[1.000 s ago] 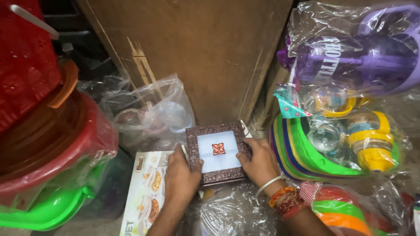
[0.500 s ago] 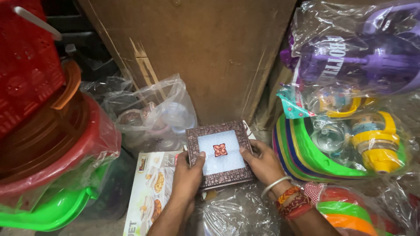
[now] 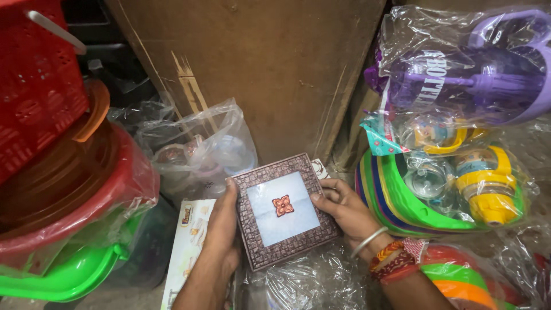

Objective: The person assembles a square tray by placing a white plastic insert into a dark base, then adds a decorative lid with a central emblem. The person then places the assembled tray into a clear plastic bag and seals it.

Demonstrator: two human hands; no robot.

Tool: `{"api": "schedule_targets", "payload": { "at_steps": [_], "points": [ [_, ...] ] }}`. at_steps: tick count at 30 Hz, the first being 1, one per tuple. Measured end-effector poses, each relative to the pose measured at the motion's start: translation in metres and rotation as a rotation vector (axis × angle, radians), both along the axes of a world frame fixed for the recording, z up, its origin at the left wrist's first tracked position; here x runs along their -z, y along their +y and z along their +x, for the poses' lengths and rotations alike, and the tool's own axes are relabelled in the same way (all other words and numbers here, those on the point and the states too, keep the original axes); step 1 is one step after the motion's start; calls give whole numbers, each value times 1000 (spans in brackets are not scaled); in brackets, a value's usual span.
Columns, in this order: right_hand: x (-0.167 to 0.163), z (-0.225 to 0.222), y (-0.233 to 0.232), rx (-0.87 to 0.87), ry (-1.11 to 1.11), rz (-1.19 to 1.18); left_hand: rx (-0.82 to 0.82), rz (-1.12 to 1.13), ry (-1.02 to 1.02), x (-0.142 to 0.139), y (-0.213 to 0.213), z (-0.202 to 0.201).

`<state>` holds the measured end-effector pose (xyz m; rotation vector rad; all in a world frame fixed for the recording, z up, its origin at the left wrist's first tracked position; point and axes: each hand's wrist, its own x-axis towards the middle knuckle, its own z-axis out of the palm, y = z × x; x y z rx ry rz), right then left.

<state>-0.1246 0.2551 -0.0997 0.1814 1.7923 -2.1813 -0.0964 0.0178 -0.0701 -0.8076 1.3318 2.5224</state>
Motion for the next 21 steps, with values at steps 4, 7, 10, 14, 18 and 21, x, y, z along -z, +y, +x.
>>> {"api": "schedule_targets", "payload": {
  "at_steps": [4,7,10,14,18,21],
  "points": [
    [0,3,-4,-63,-12,-73,-15,18,-25,-5,1,1],
    [2,5,-8,-39,-13,-85,-47,-32,-4,-4,2,2],
    [2,6,-12,31,-12,2,-85,-38,-18,-3,4,4],
    [-1,7,-12,61,-45,143,-112,-17,-60,0,6,4],
    [-2,8,-12,95,-101,213,-120,-28,15,4,8,2],
    [0,6,-14,123,-64,164,-105,-72,-8,6,8,2]
  ]
}}
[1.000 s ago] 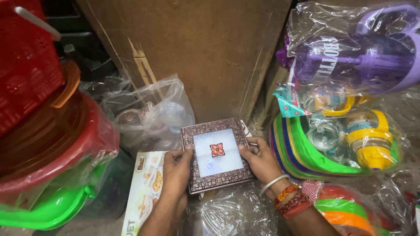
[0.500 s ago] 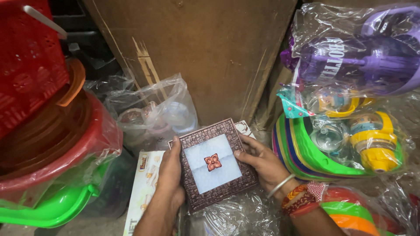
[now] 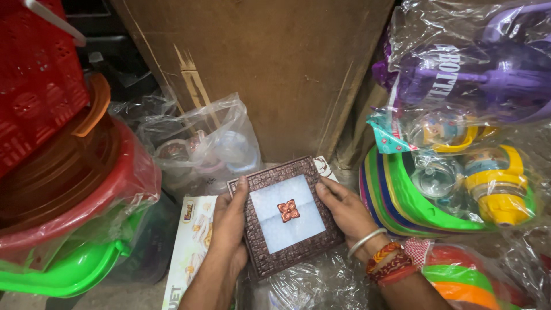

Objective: The person assembles a square tray by placing a white plastic insert into a dark base, then adds a decorative lid with a central emblem. The person then places the assembled tray into a clear plastic bag and seals it.

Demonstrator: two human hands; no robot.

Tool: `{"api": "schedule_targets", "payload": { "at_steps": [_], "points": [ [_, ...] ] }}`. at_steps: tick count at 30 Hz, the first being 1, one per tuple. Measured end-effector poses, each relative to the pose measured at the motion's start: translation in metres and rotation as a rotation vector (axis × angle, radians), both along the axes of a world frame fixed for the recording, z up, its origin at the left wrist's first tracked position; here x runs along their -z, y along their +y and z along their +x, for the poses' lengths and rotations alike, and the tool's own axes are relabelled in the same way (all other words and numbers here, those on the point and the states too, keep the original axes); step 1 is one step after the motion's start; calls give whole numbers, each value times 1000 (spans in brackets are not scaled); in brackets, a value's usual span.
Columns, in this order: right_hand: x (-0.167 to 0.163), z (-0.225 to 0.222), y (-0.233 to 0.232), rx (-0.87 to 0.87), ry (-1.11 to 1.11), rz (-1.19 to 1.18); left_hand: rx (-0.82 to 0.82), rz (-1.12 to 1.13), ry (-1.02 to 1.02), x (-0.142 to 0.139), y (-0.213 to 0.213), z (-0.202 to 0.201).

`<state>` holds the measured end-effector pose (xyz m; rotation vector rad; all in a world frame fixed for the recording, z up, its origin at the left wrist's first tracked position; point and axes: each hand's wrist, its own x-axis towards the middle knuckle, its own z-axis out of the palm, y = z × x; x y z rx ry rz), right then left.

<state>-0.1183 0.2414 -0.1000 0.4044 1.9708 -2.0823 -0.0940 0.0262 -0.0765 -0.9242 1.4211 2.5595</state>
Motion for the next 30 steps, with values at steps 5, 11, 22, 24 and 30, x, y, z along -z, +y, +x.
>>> {"api": "schedule_targets", "payload": {
  "at_steps": [5,11,22,24,30],
  "points": [
    [7,-6,5,53,-6,-39,90,71,91,-3,-1,3],
    [16,-13,15,69,-85,-68,195,119,190,-11,1,6],
    [8,-11,13,-31,-233,-27,139,84,125,-2,3,4],
    [5,-10,12,-54,-240,69,132,52,100,2,3,3],
    [5,-9,8,-58,-182,35,170,-76,123,1,3,3]
  ]
}}
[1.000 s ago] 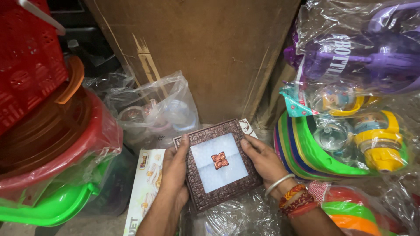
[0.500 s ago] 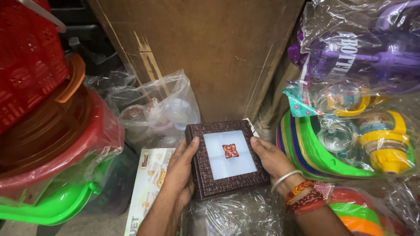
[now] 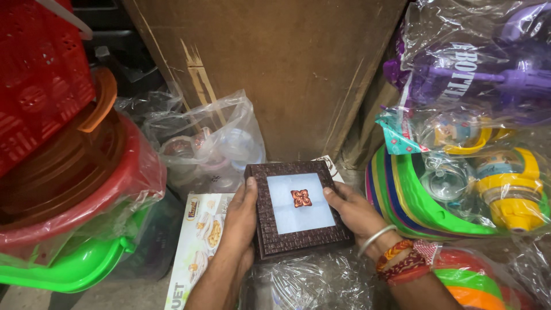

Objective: The person assembles a square tray by placing a white plastic insert into a dark base, then adds a decorative lid with a central emblem. The person then places the assembled tray into a clear plastic bag and seals it.

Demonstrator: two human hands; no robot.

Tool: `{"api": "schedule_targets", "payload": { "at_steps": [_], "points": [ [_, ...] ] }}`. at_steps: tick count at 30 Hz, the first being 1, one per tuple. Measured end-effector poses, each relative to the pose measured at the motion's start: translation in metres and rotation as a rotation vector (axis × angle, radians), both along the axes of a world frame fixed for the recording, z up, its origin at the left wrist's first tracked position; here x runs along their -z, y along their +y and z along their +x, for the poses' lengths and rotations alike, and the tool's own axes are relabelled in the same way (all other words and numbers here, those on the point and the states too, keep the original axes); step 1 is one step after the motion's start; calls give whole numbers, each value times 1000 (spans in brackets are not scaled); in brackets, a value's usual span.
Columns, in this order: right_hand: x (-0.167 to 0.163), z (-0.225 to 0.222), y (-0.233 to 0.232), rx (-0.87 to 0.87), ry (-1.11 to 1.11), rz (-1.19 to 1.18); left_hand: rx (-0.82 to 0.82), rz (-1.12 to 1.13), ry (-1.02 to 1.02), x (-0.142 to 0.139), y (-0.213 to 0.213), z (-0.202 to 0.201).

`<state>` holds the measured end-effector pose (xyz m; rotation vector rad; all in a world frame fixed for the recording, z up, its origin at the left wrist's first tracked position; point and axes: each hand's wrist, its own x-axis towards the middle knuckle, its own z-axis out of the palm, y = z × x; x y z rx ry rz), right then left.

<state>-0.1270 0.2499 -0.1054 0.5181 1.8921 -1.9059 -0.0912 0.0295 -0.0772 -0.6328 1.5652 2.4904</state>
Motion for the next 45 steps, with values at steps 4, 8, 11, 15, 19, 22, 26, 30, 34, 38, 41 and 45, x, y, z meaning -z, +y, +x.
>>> {"api": "schedule_targets", "payload": {
  "at_steps": [4,8,11,15,19,22,26,30,34,38,41,45],
  "points": [
    [6,-2,1,29,96,96,50,-2,-200,-8,2,2],
    [13,-4,3,-19,176,331,96,27,-183,-5,6,4],
    [17,-5,5,-97,313,627,61,14,-71,9,11,4],
    [23,-5,7,-115,318,832,46,-129,28,30,17,3],
    [24,-7,9,-82,387,814,64,-159,56,37,19,4],
    [22,-6,4,-77,456,828,82,-219,35,36,20,5],
    [12,7,-18,-94,810,1001,56,-214,29,33,19,2],
    [-6,29,-43,-196,943,1091,36,-89,20,33,17,0],
    [-23,40,-56,-259,945,1207,39,-122,39,32,15,2],
    [-29,36,-58,-278,841,1199,35,-43,-14,30,14,3],
    [-25,31,-57,-230,857,1147,10,-15,-37,31,11,1],
    [-24,27,-55,-134,900,988,-47,30,-25,34,3,-2]
  ]
}}
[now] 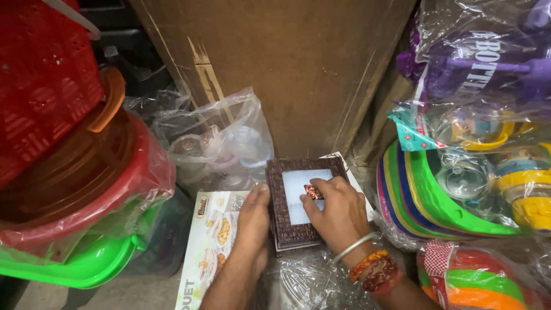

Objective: The person assembles a square tray by placing a white plastic insert into a dark base, then adds a decorative lid with a central emblem. The person then places the assembled tray into a clear plastic bag and seals it.

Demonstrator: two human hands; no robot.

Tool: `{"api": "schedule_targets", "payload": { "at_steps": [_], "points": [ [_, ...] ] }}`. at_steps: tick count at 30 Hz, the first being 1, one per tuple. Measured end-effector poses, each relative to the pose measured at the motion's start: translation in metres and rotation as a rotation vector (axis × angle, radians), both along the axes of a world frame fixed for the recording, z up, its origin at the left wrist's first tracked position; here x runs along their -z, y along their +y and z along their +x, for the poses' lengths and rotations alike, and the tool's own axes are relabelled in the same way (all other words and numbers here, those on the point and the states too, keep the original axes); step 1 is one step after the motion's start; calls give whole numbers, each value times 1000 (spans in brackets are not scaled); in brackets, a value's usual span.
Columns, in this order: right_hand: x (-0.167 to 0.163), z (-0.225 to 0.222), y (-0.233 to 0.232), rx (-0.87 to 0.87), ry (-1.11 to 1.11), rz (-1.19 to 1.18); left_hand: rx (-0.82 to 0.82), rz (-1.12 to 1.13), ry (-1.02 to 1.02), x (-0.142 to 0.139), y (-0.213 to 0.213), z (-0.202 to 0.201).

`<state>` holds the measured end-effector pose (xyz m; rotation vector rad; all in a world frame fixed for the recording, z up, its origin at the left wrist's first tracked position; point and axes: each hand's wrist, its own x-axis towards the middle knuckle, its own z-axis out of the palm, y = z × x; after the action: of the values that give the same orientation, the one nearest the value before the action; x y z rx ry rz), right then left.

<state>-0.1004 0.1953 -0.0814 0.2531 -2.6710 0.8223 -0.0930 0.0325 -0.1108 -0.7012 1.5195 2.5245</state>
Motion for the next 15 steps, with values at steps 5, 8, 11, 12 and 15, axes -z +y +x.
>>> {"api": "schedule_targets", "payload": {
  "at_steps": [5,8,11,12,15],
  "points": [
    [-25,-7,11,27,-75,-171,-115,-5,21,-2,-14,-7],
    [-44,-12,22,35,-185,-191,-154,18,-14,-5,-20,-10],
    [-55,-14,31,-70,-183,-174,-174,38,-39,-6,-23,-10],
    [-55,-14,33,-118,-169,-165,-180,43,-49,-6,-23,-10],
    [-47,-12,34,-160,-177,-47,-96,6,-26,-2,-22,-9]
  ]
}}
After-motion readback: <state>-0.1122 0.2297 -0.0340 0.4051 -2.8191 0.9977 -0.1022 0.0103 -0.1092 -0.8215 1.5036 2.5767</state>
